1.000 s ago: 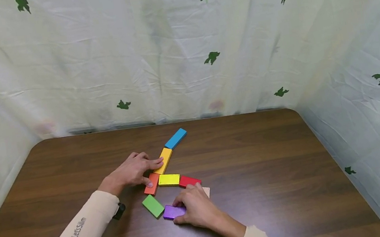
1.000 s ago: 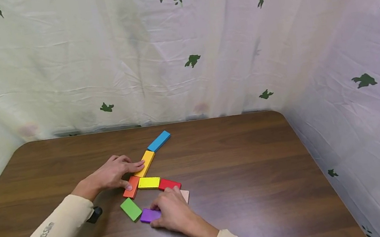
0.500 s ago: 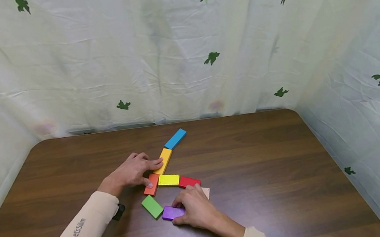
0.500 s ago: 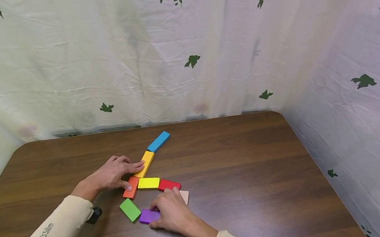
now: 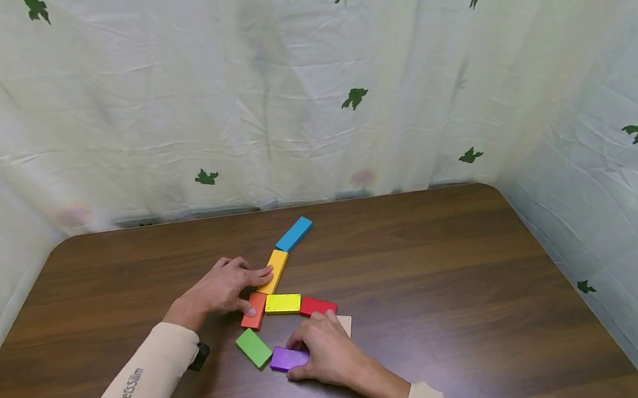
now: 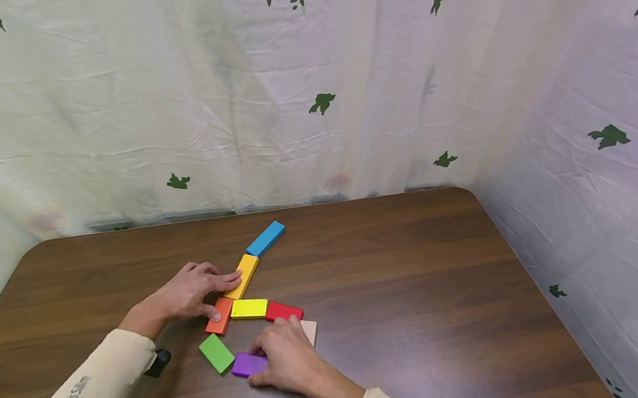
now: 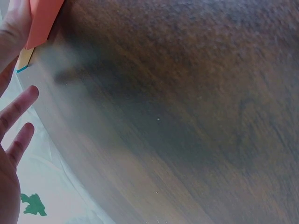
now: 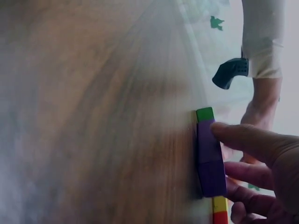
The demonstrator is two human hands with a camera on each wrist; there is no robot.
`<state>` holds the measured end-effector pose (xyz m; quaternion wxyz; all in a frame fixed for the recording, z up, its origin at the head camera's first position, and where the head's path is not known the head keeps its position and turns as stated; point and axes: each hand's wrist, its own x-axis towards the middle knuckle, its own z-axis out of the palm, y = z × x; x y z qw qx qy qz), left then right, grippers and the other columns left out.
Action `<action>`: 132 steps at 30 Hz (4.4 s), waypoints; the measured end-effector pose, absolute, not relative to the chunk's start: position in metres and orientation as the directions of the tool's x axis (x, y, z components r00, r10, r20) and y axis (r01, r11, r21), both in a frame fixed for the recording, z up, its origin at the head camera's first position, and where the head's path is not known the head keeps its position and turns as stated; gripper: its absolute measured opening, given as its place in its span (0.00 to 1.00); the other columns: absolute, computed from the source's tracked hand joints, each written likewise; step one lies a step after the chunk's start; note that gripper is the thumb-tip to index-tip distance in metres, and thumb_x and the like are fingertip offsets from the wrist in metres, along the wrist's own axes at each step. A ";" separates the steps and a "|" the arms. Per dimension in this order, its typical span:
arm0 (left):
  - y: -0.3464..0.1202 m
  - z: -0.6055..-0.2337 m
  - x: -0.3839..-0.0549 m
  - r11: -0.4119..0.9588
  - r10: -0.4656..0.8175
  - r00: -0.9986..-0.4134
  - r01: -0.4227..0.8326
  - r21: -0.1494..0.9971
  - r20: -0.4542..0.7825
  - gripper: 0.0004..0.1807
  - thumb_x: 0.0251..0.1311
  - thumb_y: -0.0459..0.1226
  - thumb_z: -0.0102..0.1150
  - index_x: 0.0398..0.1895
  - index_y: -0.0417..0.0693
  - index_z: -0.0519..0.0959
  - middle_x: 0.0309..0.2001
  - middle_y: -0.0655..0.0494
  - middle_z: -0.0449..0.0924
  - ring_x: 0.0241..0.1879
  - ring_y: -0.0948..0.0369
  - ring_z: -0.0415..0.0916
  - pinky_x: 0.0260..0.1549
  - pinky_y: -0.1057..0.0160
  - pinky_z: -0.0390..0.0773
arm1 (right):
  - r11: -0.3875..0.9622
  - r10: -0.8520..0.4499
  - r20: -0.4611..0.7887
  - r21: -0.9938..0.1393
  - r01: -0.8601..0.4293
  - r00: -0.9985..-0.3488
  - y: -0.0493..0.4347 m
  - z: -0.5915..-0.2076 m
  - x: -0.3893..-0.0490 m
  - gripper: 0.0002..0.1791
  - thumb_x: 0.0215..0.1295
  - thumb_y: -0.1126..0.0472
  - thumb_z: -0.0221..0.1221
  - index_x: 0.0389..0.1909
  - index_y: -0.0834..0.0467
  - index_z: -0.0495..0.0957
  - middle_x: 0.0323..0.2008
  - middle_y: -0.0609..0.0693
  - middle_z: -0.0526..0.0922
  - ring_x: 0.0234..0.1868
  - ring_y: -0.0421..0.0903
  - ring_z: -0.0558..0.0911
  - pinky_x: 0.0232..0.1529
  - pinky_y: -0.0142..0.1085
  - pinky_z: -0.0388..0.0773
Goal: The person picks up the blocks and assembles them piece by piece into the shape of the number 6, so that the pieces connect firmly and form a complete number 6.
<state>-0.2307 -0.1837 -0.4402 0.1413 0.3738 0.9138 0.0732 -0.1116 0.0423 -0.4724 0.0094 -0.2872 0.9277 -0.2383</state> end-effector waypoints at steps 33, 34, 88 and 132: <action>-0.184 -0.440 -0.233 0.711 0.702 -0.681 0.652 0.261 -0.209 0.45 0.45 0.50 0.71 0.69 0.48 0.66 0.66 0.54 0.70 0.54 0.50 0.64 0.57 0.44 0.57 | 0.746 -0.307 0.139 -0.578 -0.329 -0.941 0.121 -0.474 -0.110 0.33 0.37 0.48 0.79 0.48 0.56 0.82 0.44 0.45 0.81 0.46 0.45 0.75 0.43 0.39 0.62; -0.184 -0.440 -0.232 0.711 0.702 -0.681 0.653 0.259 -0.208 0.45 0.45 0.50 0.71 0.69 0.48 0.66 0.66 0.54 0.70 0.54 0.50 0.64 0.57 0.44 0.57 | 0.747 -0.309 0.130 -0.580 -0.325 -0.942 0.121 -0.474 -0.110 0.33 0.37 0.48 0.79 0.48 0.56 0.82 0.44 0.45 0.80 0.46 0.45 0.74 0.43 0.39 0.62; -0.184 -0.441 -0.232 0.723 0.690 -0.690 0.641 0.259 -0.217 0.44 0.46 0.48 0.71 0.69 0.48 0.66 0.66 0.53 0.70 0.55 0.49 0.64 0.56 0.44 0.58 | 0.802 -0.252 0.153 -0.520 -0.294 -0.956 0.102 -0.482 -0.093 0.33 0.32 0.45 0.79 0.42 0.57 0.83 0.37 0.43 0.79 0.41 0.43 0.74 0.44 0.40 0.65; -0.185 -0.441 -0.230 0.722 0.691 -0.690 0.641 0.261 -0.216 0.45 0.44 0.50 0.71 0.68 0.48 0.66 0.67 0.56 0.68 0.54 0.52 0.64 0.56 0.46 0.58 | 0.813 -0.199 0.136 -0.531 -0.241 -0.970 0.091 -0.482 -0.093 0.33 0.35 0.44 0.79 0.42 0.58 0.83 0.35 0.44 0.77 0.38 0.42 0.71 0.44 0.41 0.65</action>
